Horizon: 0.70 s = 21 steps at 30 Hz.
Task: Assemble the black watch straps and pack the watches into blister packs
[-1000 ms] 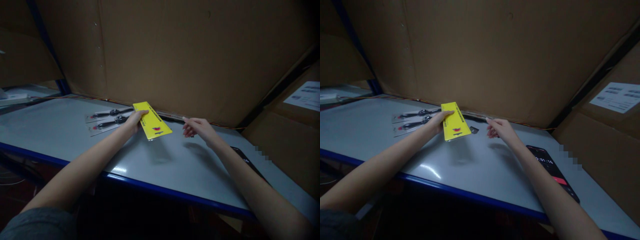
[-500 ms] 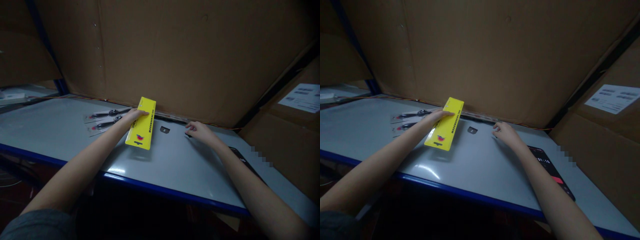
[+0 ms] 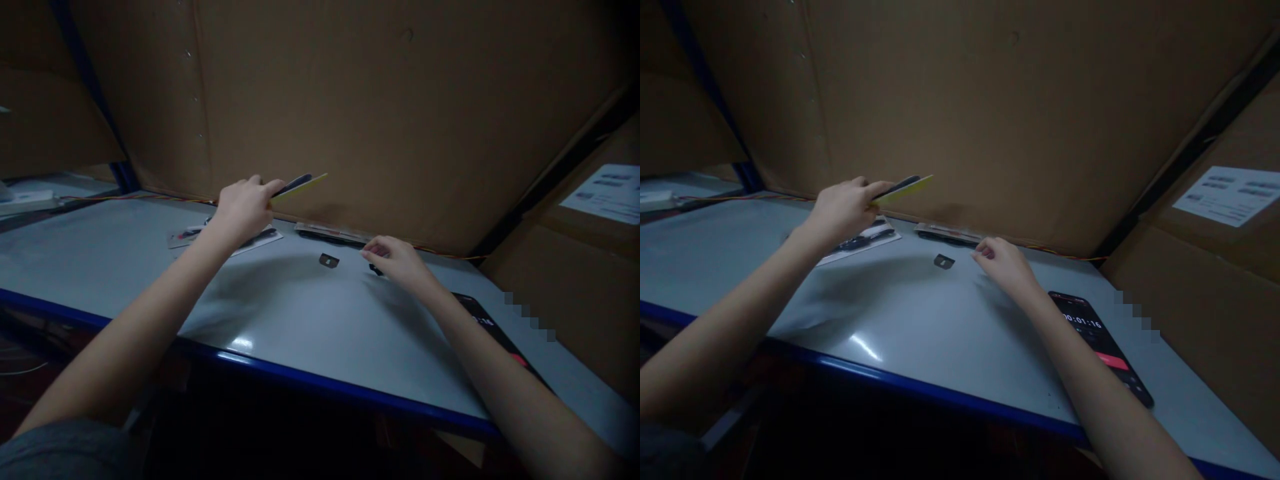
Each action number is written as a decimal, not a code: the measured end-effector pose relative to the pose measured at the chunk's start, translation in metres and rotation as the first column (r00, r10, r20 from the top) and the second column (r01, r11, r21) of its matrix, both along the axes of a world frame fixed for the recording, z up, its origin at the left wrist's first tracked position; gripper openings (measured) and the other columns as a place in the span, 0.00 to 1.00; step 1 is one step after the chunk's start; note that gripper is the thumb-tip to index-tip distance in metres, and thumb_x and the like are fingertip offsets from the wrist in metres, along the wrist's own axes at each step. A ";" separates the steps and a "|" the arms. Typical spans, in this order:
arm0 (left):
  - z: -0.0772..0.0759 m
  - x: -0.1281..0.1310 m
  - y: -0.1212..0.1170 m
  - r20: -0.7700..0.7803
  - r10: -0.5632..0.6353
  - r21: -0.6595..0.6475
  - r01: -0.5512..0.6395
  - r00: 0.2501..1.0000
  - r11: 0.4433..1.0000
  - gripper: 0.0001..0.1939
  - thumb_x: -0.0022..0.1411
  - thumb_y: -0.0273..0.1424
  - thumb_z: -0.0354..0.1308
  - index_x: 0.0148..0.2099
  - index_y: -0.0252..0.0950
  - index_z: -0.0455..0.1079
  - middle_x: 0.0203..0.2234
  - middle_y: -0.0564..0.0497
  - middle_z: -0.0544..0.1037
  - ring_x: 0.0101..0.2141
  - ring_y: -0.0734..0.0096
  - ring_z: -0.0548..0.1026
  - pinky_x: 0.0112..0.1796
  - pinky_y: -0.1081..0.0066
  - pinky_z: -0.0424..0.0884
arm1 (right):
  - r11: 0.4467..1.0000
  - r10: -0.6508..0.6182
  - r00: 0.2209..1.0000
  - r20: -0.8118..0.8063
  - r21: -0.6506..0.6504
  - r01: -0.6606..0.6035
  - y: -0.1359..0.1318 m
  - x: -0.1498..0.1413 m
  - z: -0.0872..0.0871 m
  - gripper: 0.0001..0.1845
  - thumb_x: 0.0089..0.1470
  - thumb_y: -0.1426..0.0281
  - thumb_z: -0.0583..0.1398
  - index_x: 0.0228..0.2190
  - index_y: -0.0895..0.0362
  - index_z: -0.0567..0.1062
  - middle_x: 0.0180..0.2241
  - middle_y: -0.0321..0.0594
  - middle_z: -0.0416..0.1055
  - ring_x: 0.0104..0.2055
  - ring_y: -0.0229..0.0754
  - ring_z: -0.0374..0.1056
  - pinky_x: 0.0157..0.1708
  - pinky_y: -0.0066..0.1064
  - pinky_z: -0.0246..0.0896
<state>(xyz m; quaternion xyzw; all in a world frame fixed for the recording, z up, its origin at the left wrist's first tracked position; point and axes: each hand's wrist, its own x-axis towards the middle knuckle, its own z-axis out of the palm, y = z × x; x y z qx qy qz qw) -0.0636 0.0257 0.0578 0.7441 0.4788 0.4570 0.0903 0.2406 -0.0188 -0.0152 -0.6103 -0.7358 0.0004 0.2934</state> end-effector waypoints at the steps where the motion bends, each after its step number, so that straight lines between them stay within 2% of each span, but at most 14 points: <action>1: -0.005 -0.003 0.004 -0.126 0.064 0.041 -0.059 0.990 0.997 0.21 0.49 0.22 0.60 0.46 0.43 0.73 0.42 0.43 0.73 0.56 0.44 0.59 0.52 0.57 0.56 | 1.000 -0.004 1.000 -0.001 0.011 0.004 -0.001 0.000 0.001 0.12 0.51 0.61 0.57 0.31 0.56 0.75 0.31 0.42 0.72 0.33 0.43 0.67 0.34 0.33 0.60; 3: -0.021 -0.012 0.013 -0.375 0.197 0.109 -0.168 0.906 0.980 0.21 0.55 0.26 0.55 0.52 0.43 0.69 0.47 0.39 0.70 0.57 0.41 0.57 0.52 0.51 0.53 | 1.000 -0.014 1.000 0.000 0.027 0.014 -0.001 0.000 0.001 0.12 0.51 0.61 0.57 0.30 0.56 0.75 0.30 0.42 0.72 0.33 0.43 0.67 0.34 0.33 0.60; 5: -0.039 -0.021 0.022 -0.565 0.299 0.164 -0.251 0.769 0.954 0.22 0.60 0.28 0.48 0.56 0.42 0.66 0.50 0.37 0.67 0.56 0.40 0.57 0.50 0.48 0.53 | 0.999 -0.025 1.000 0.008 0.040 0.024 -0.001 0.001 0.000 0.12 0.52 0.61 0.57 0.30 0.55 0.75 0.30 0.42 0.72 0.33 0.43 0.67 0.34 0.33 0.60; 7: -0.053 -0.030 0.029 -0.678 0.351 0.189 -0.308 0.646 0.932 0.22 0.62 0.29 0.44 0.58 0.41 0.64 0.51 0.36 0.66 0.55 0.41 0.58 0.48 0.49 0.55 | 0.998 -0.028 0.999 0.023 0.051 0.027 0.001 0.002 -0.001 0.12 0.52 0.61 0.57 0.30 0.55 0.76 0.30 0.41 0.73 0.33 0.43 0.68 0.34 0.33 0.60; 9: -0.061 -0.037 0.035 -0.730 0.375 0.185 -0.362 0.572 0.914 0.23 0.62 0.31 0.43 0.58 0.40 0.63 0.52 0.35 0.66 0.55 0.41 0.59 0.46 0.51 0.57 | 0.998 -0.029 0.999 0.041 0.049 0.027 0.005 0.004 -0.003 0.11 0.52 0.63 0.57 0.31 0.55 0.76 0.31 0.41 0.73 0.34 0.43 0.68 0.34 0.33 0.60; 13: -0.062 -0.043 0.045 -0.776 0.340 0.115 -0.410 0.531 0.905 0.25 0.62 0.38 0.42 0.59 0.38 0.62 0.52 0.33 0.65 0.54 0.40 0.60 0.44 0.51 0.59 | 1.000 -0.015 0.994 0.110 -0.017 0.017 0.021 0.005 -0.006 0.10 0.52 0.69 0.56 0.33 0.56 0.77 0.33 0.42 0.73 0.35 0.43 0.68 0.36 0.32 0.60; 16: -0.059 -0.042 0.049 -0.798 0.282 0.041 -0.419 0.533 0.907 0.28 0.61 0.44 0.42 0.59 0.39 0.63 0.53 0.33 0.64 0.53 0.38 0.61 0.45 0.50 0.60 | 0.998 0.030 0.969 0.243 -0.061 -0.016 0.040 0.001 -0.008 0.13 0.52 0.73 0.55 0.36 0.55 0.78 0.38 0.44 0.72 0.42 0.44 0.67 0.40 0.33 0.60; 21: -0.058 -0.040 0.046 -0.787 0.292 0.025 -0.444 0.544 0.896 0.33 0.59 0.51 0.43 0.58 0.35 0.64 0.52 0.32 0.65 0.52 0.38 0.62 0.46 0.50 0.59 | 0.999 0.001 0.831 0.556 -0.029 0.018 0.070 -0.005 -0.016 0.17 0.55 0.69 0.55 0.45 0.53 0.76 0.46 0.47 0.67 0.50 0.49 0.60 0.44 0.36 0.58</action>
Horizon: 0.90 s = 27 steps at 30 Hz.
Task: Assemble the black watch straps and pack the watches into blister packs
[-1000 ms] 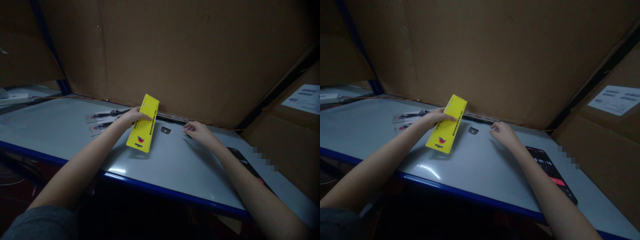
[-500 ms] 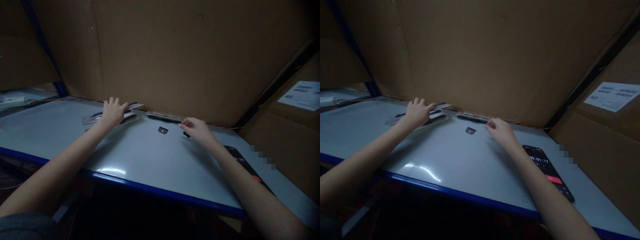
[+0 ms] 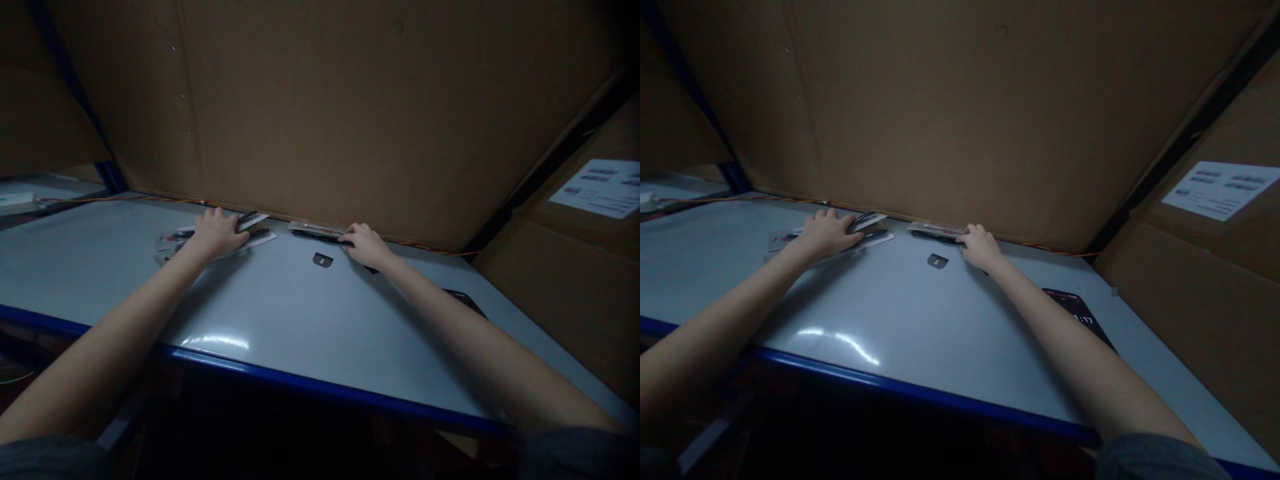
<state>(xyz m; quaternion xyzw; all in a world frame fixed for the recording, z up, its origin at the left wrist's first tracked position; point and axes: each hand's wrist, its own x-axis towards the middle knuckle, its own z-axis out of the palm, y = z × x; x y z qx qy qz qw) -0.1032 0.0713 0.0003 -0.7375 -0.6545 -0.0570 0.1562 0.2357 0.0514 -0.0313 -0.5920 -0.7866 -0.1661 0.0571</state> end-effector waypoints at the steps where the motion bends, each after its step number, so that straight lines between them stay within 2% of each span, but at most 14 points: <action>1: 0.000 0.000 -0.002 0.006 0.002 0.004 -0.002 1.000 1.000 0.34 0.58 0.52 0.43 0.57 0.34 0.64 0.52 0.31 0.65 0.52 0.37 0.62 0.46 0.51 0.59 | 1.000 -0.010 0.999 0.030 0.011 0.010 0.004 -0.001 -0.002 0.17 0.55 0.69 0.55 0.45 0.54 0.76 0.47 0.48 0.66 0.50 0.50 0.59 0.43 0.37 0.58; 3: 0.000 0.001 -0.006 0.018 0.006 0.018 -0.007 1.000 1.000 0.36 0.58 0.54 0.43 0.57 0.32 0.64 0.52 0.30 0.65 0.53 0.37 0.62 0.46 0.51 0.59 | 0.999 -0.019 0.998 0.064 0.028 0.017 0.011 -0.003 -0.005 0.16 0.55 0.68 0.55 0.44 0.56 0.77 0.47 0.50 0.65 0.50 0.52 0.58 0.41 0.38 0.58; 6: 0.001 0.005 -0.012 0.019 -0.028 0.105 0.026 0.999 0.994 0.36 0.58 0.54 0.44 0.57 0.30 0.63 0.53 0.30 0.64 0.54 0.38 0.60 0.47 0.51 0.58 | 0.998 -0.019 0.990 0.140 0.058 0.010 0.014 -0.007 -0.007 0.15 0.56 0.71 0.53 0.40 0.60 0.78 0.47 0.54 0.64 0.50 0.55 0.57 0.40 0.40 0.57; 10: 0.008 0.014 -0.021 -0.004 -0.143 0.206 0.141 0.990 0.968 0.32 0.60 0.51 0.45 0.53 0.29 0.66 0.51 0.32 0.66 0.55 0.41 0.59 0.49 0.53 0.57 | 0.994 0.047 0.960 0.276 0.082 -0.072 0.012 -0.015 -0.005 0.19 0.55 0.80 0.48 0.39 0.65 0.77 0.48 0.56 0.64 0.51 0.54 0.56 0.44 0.41 0.52; 15: 0.016 0.027 -0.029 -0.065 -0.302 0.262 0.308 0.951 0.915 0.23 0.61 0.44 0.49 0.49 0.31 0.68 0.47 0.37 0.69 0.52 0.47 0.62 0.47 0.56 0.59 | 0.984 0.144 0.902 0.407 0.035 -0.173 0.014 -0.018 0.004 0.15 0.54 0.78 0.51 0.34 0.63 0.79 0.47 0.53 0.66 0.51 0.52 0.55 0.46 0.40 0.49; 22: 0.015 0.040 -0.034 -0.109 -0.508 0.209 0.519 0.855 0.829 0.14 0.60 0.37 0.49 0.41 0.35 0.71 0.39 0.42 0.73 0.45 0.55 0.68 0.43 0.60 0.61 | 0.975 0.181 0.872 0.454 0.033 -0.220 0.011 -0.014 0.009 0.13 0.47 0.76 0.57 0.35 0.64 0.77 0.45 0.53 0.68 0.49 0.52 0.58 0.44 0.40 0.49; 27: 0.014 0.053 -0.034 0.014 -0.607 0.177 0.596 0.795 0.784 0.14 0.60 0.34 0.49 0.42 0.35 0.71 0.38 0.44 0.75 0.44 0.58 0.71 0.44 0.61 0.62 | 0.972 0.159 0.896 0.415 0.095 -0.217 -0.004 -0.013 0.011 0.15 0.52 0.78 0.51 0.40 0.64 0.73 0.39 0.51 0.72 0.43 0.50 0.63 0.42 0.40 0.49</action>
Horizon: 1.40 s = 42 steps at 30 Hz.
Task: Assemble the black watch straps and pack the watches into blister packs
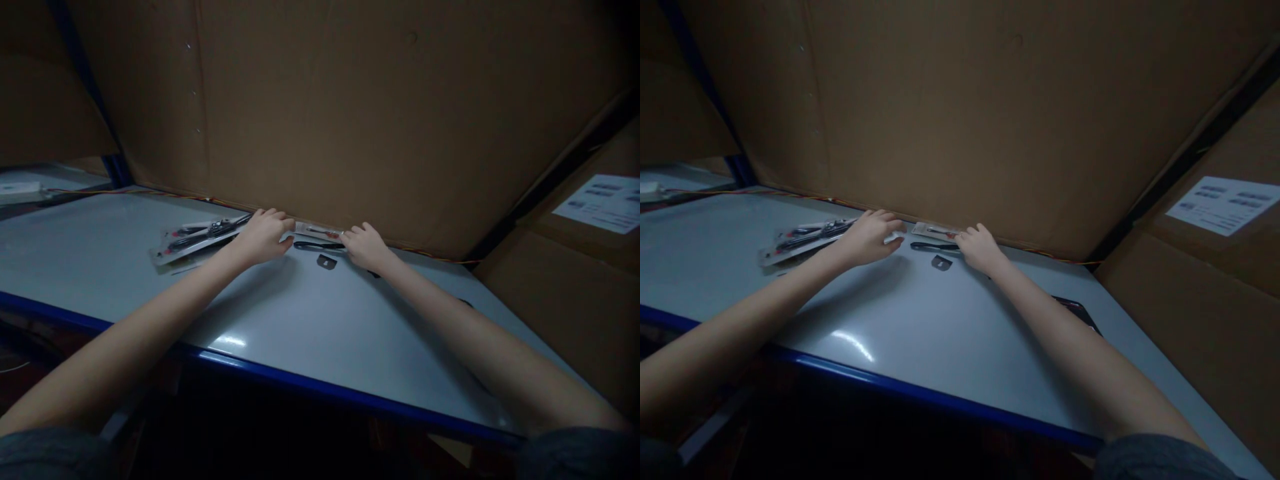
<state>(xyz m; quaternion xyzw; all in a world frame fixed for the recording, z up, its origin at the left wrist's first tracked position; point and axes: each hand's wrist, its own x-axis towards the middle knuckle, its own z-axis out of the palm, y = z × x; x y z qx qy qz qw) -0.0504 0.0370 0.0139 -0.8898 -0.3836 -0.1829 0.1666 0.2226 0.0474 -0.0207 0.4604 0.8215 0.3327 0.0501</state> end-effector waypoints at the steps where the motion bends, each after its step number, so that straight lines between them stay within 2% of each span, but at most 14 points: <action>1: 0.000 0.003 0.001 0.048 -0.022 -0.030 0.023 0.999 0.999 0.14 0.60 0.34 0.49 0.43 0.35 0.71 0.39 0.44 0.75 0.44 0.58 0.71 0.45 0.61 0.63 | 1.000 -0.007 1.000 -0.013 0.015 0.007 -0.003 0.000 0.002 0.15 0.54 0.78 0.49 0.40 0.63 0.72 0.38 0.50 0.73 0.41 0.50 0.64 0.42 0.40 0.50; 5: 0.001 0.015 0.003 0.354 -0.075 -0.251 0.172 0.932 0.953 0.16 0.61 0.36 0.50 0.46 0.34 0.70 0.42 0.44 0.75 0.46 0.60 0.71 0.47 0.63 0.64 | 0.997 0.040 0.991 -0.129 0.065 -0.031 -0.014 0.001 0.014 0.18 0.60 0.75 0.45 0.40 0.61 0.72 0.39 0.50 0.73 0.42 0.48 0.66 0.43 0.38 0.54; 7: 0.003 0.021 0.001 0.518 -0.017 -0.466 0.299 0.855 0.833 0.19 0.59 0.41 0.53 0.48 0.34 0.69 0.43 0.44 0.75 0.45 0.61 0.73 0.46 0.65 0.66 | 0.990 0.135 0.964 -0.230 0.066 -0.123 -0.021 -0.001 0.020 0.19 0.62 0.73 0.44 0.41 0.60 0.73 0.44 0.50 0.72 0.48 0.48 0.65 0.48 0.39 0.55; 10: 0.008 0.027 -0.007 0.617 0.117 -0.752 0.539 0.778 0.380 0.21 0.58 0.41 0.55 0.49 0.33 0.67 0.41 0.43 0.77 0.39 0.63 0.77 0.42 0.66 0.70 | 0.962 0.270 0.892 -0.364 0.052 -0.270 -0.033 -0.010 0.027 0.20 0.62 0.72 0.43 0.44 0.56 0.73 0.51 0.45 0.69 0.57 0.44 0.60 0.55 0.41 0.53; 12: 0.010 0.028 -0.014 0.621 0.158 -0.782 0.620 0.768 0.059 0.19 0.59 0.36 0.57 0.51 0.33 0.66 0.37 0.43 0.79 0.34 0.65 0.79 0.41 0.65 0.72 | 0.938 0.331 0.841 -0.428 0.052 -0.343 -0.040 -0.018 0.030 0.20 0.62 0.72 0.43 0.44 0.54 0.72 0.51 0.41 0.69 0.59 0.43 0.58 0.58 0.44 0.51; 13: 0.010 0.028 -0.017 0.618 0.177 -0.772 0.634 0.766 -0.047 0.18 0.58 0.33 0.58 0.50 0.32 0.65 0.35 0.43 0.79 0.32 0.66 0.79 0.40 0.64 0.73 | 0.932 0.347 0.816 -0.462 0.070 -0.356 -0.043 -0.022 0.030 0.19 0.62 0.72 0.44 0.44 0.54 0.72 0.50 0.41 0.70 0.59 0.43 0.58 0.58 0.45 0.50; 15: 0.008 0.028 -0.021 0.607 0.246 -0.747 0.648 0.756 -0.148 0.15 0.57 0.28 0.59 0.48 0.31 0.65 0.35 0.43 0.79 0.31 0.66 0.79 0.39 0.63 0.74 | 0.944 0.327 0.752 -0.573 0.167 -0.283 -0.044 -0.028 0.028 0.16 0.61 0.72 0.47 0.46 0.56 0.70 0.50 0.44 0.69 0.58 0.45 0.58 0.57 0.46 0.50; 17: 0.003 0.029 -0.022 0.595 0.360 -0.718 0.676 0.719 -0.166 0.12 0.57 0.24 0.58 0.43 0.30 0.65 0.37 0.41 0.79 0.32 0.64 0.80 0.40 0.61 0.75 | 0.968 0.232 0.652 -0.722 0.236 -0.084 -0.039 -0.029 0.020 0.16 0.58 0.69 0.53 0.48 0.59 0.68 0.50 0.49 0.68 0.55 0.47 0.61 0.52 0.42 0.56; 19: -0.003 0.029 -0.020 0.587 0.485 -0.684 0.718 0.648 -0.132 0.10 0.56 0.21 0.57 0.42 0.29 0.63 0.38 0.39 0.78 0.34 0.62 0.80 0.41 0.58 0.75 | 0.990 0.059 0.560 -0.826 0.122 0.076 -0.031 -0.026 0.007 0.17 0.54 0.65 0.57 0.45 0.60 0.69 0.45 0.51 0.69 0.48 0.48 0.65 0.46 0.38 0.60; 22: -0.010 0.029 -0.015 0.589 0.617 -0.651 0.759 0.523 -0.022 0.14 0.55 0.16 0.56 0.44 0.29 0.60 0.36 0.40 0.78 0.34 0.63 0.80 0.44 0.52 0.73 | 0.972 -0.229 0.567 -0.791 -0.217 0.090 -0.020 -0.021 -0.017 0.19 0.47 0.57 0.62 0.36 0.59 0.74 0.39 0.47 0.69 0.43 0.48 0.66 0.42 0.38 0.60; 25: -0.013 0.028 -0.012 0.603 0.661 -0.622 0.782 0.447 0.039 0.18 0.55 0.13 0.54 0.46 0.31 0.57 0.36 0.40 0.78 0.34 0.61 0.80 0.45 0.50 0.72 | 0.934 -0.328 0.567 -0.756 -0.348 0.077 -0.015 -0.019 -0.032 0.22 0.41 0.55 0.65 0.36 0.58 0.75 0.39 0.47 0.68 0.45 0.49 0.64 0.43 0.39 0.58; 33: -0.018 0.026 -0.008 0.603 0.709 -0.600 0.794 0.366 0.100 0.12 0.56 0.14 0.52 0.39 0.32 0.58 0.35 0.41 0.78 0.34 0.62 0.80 0.45 0.52 0.72 | 0.782 -0.507 0.495 -0.706 -0.618 -0.081 -0.023 -0.024 -0.019 0.21 0.31 0.62 0.70 0.27 0.57 0.71 0.24 0.34 0.68 0.27 0.39 0.66 0.26 0.29 0.58; 39: -0.017 0.029 -0.013 0.542 0.718 -0.657 0.753 0.436 0.039 0.08 0.57 0.19 0.53 0.40 0.31 0.60 0.33 0.41 0.77 0.33 0.61 0.79 0.44 0.52 0.72 | 0.693 -0.596 0.276 -0.754 -0.656 -0.299 -0.047 -0.023 -0.012 0.27 0.26 0.70 0.70 0.30 0.55 0.65 0.19 0.26 0.63 0.20 0.33 0.60 0.18 0.24 0.50; 42: -0.015 0.029 -0.015 0.502 0.730 -0.667 0.745 0.464 -0.015 0.05 0.61 0.28 0.51 0.40 0.32 0.61 0.33 0.41 0.77 0.35 0.60 0.79 0.45 0.53 0.71 | 0.692 -0.601 0.129 -0.789 -0.594 -0.411 -0.057 -0.020 -0.006 0.22 0.31 0.70 0.69 0.31 0.56 0.67 0.20 0.28 0.64 0.21 0.33 0.62 0.20 0.26 0.57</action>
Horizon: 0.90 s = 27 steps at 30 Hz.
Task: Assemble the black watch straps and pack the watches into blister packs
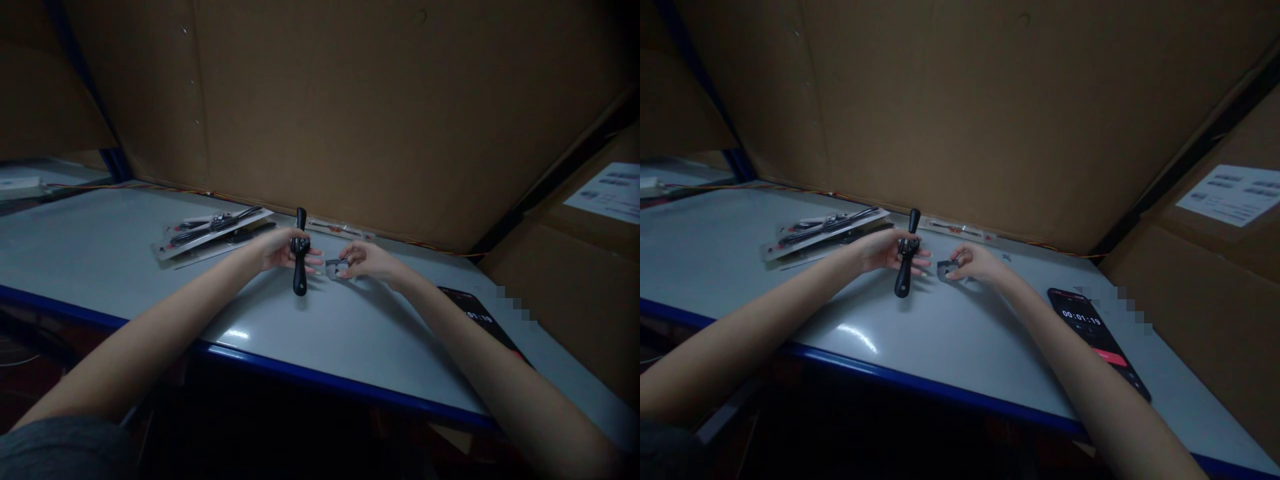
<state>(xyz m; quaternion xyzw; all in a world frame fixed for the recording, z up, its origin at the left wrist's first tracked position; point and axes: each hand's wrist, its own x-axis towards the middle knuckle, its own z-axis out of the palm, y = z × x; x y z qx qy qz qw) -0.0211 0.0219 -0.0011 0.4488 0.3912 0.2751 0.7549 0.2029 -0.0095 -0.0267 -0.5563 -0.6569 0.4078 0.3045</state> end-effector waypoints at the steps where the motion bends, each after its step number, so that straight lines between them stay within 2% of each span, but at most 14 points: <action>1: 0.000 0.000 0.000 0.009 -0.004 -0.011 0.004 1.000 1.000 0.06 0.61 0.30 0.50 0.40 0.32 0.61 0.33 0.41 0.77 0.35 0.60 0.78 0.45 0.53 0.71 | 1.000 -0.011 0.997 -0.072 0.005 0.011 -0.003 0.002 0.003 0.21 0.33 0.70 0.69 0.32 0.56 0.68 0.22 0.30 0.65 0.23 0.34 0.65 0.22 0.27 0.61; 5: -0.002 0.000 0.000 0.052 0.019 -0.032 -0.017 0.998 0.999 0.09 0.62 0.34 0.49 0.40 0.34 0.62 0.32 0.43 0.76 0.36 0.59 0.77 0.44 0.51 0.71 | 0.998 -0.024 0.963 -0.267 0.044 0.037 -0.015 0.005 0.018 0.26 0.38 0.69 0.68 0.42 0.52 0.68 0.29 0.34 0.69 0.30 0.39 0.70 0.26 0.33 0.70; 10: -0.004 0.011 -0.012 0.046 -0.013 -0.057 0.015 0.999 0.998 0.11 0.61 0.35 0.50 0.42 0.33 0.65 0.28 0.47 0.74 0.32 0.62 0.76 0.43 0.51 0.72 | 0.996 0.064 0.957 -0.283 0.085 -0.041 -0.026 -0.008 0.028 0.28 0.40 0.68 0.67 0.44 0.54 0.67 0.28 0.35 0.71 0.27 0.37 0.69 0.23 0.30 0.69; 16: -0.010 0.026 -0.028 0.063 -0.174 -0.099 0.179 0.983 0.979 0.13 0.61 0.34 0.49 0.43 0.29 0.67 0.35 0.41 0.77 0.37 0.59 0.78 0.45 0.51 0.71 | 0.970 -0.053 0.975 -0.218 0.220 0.102 -0.025 -0.025 0.019 0.30 0.38 0.68 0.67 0.44 0.53 0.63 0.24 0.31 0.69 0.23 0.37 0.67 0.20 0.30 0.66; 20: -0.014 0.027 -0.032 0.084 -0.237 -0.077 0.244 0.968 0.967 0.11 0.59 0.29 0.52 0.43 0.29 0.68 0.33 0.43 0.79 0.36 0.61 0.79 0.47 0.50 0.69 | 0.956 -0.060 0.980 -0.189 0.272 0.111 -0.025 -0.031 0.010 0.38 0.38 0.68 0.65 0.50 0.50 0.55 0.30 0.31 0.67 0.20 0.35 0.66 0.18 0.28 0.65; 23: -0.014 0.027 -0.033 0.095 -0.246 -0.057 0.252 0.965 0.966 0.10 0.61 0.28 0.53 0.44 0.29 0.67 0.33 0.43 0.79 0.34 0.63 0.79 0.47 0.49 0.70 | 0.920 -0.099 0.990 -0.099 0.370 0.128 -0.026 -0.034 0.006 0.40 0.40 0.68 0.63 0.53 0.49 0.52 0.33 0.33 0.65 0.20 0.33 0.65 0.17 0.26 0.62; 25: -0.013 0.026 -0.034 0.102 -0.219 -0.049 0.224 0.970 0.973 0.09 0.63 0.28 0.53 0.44 0.29 0.67 0.34 0.43 0.79 0.34 0.63 0.79 0.45 0.51 0.72 | 0.882 -0.161 0.987 -0.004 0.447 0.146 -0.025 -0.034 0.005 0.39 0.41 0.68 0.63 0.53 0.50 0.54 0.33 0.33 0.65 0.20 0.33 0.64 0.17 0.26 0.59; 27: -0.012 0.026 -0.033 0.113 -0.175 -0.030 0.179 0.978 0.983 0.08 0.62 0.25 0.53 0.43 0.28 0.67 0.34 0.42 0.78 0.34 0.64 0.80 0.43 0.55 0.74 | 0.865 -0.179 0.984 0.026 0.480 0.145 -0.021 -0.031 0.006 0.35 0.43 0.65 0.63 0.51 0.52 0.57 0.31 0.33 0.65 0.20 0.33 0.63 0.18 0.27 0.58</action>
